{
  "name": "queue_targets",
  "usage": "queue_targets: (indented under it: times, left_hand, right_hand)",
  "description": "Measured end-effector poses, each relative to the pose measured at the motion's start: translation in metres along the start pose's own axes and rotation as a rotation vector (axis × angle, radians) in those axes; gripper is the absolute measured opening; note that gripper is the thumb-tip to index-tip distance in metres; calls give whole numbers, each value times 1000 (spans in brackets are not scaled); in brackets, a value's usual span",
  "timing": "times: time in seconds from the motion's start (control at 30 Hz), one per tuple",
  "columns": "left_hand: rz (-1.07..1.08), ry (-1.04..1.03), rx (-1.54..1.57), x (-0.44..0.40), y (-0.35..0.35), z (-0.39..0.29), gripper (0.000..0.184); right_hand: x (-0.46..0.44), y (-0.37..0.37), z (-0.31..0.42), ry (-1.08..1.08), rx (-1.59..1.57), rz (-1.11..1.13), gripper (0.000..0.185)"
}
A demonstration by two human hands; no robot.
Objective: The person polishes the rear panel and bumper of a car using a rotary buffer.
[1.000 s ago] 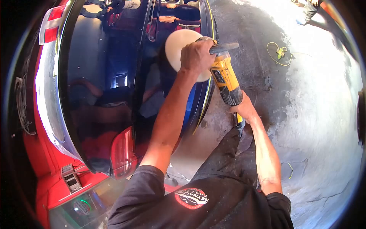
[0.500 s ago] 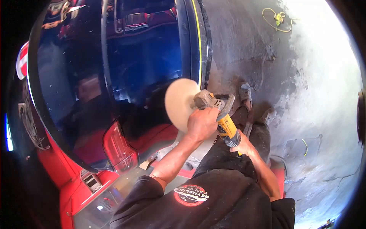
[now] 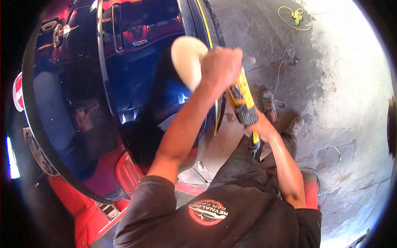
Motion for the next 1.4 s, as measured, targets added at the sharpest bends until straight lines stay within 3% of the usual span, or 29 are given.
queue_targets:
  times: [0.13, 0.3, 0.5, 0.93, 1.07, 1.2, 1.4]
  left_hand:
    - [-35, 37, -35, -65, 20, 34, 18]
    - [-47, -55, -76, -41, 11, 31, 18]
    - [137, -12, 52, 57, -22, -9, 17]
    - [207, 29, 24, 266, -120, -73, 22]
    - [405, 176, 16, 301, -137, -81, 24]
    - [236, 111, 154, 315, -112, -80, 22]
    - [-36, 103, 146, 309, -18, -42, 20]
  right_hand:
    - [-49, 13, 53, 86, -20, -75, 58]
    - [-29, -5, 46, 44, -69, -24, 52]
    - [52, -41, -38, -29, -68, -35, 58]
    - [170, -89, -235, -130, -52, 42, 66]
    - [185, -100, -275, -146, -26, 68, 71]
    - [181, -99, -277, -1, 119, -60, 80]
    - [157, -107, -161, 48, 335, -103, 81]
Point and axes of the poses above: each hand's wrist, its own x-axis away from the middle knuckle, its own y-axis out of the back of the hand, z = x × y, the point moved 8 cm from there along -x, towards the middle knuckle, and after that the axes turned 11 degrees about x, right-handed, at the moved point
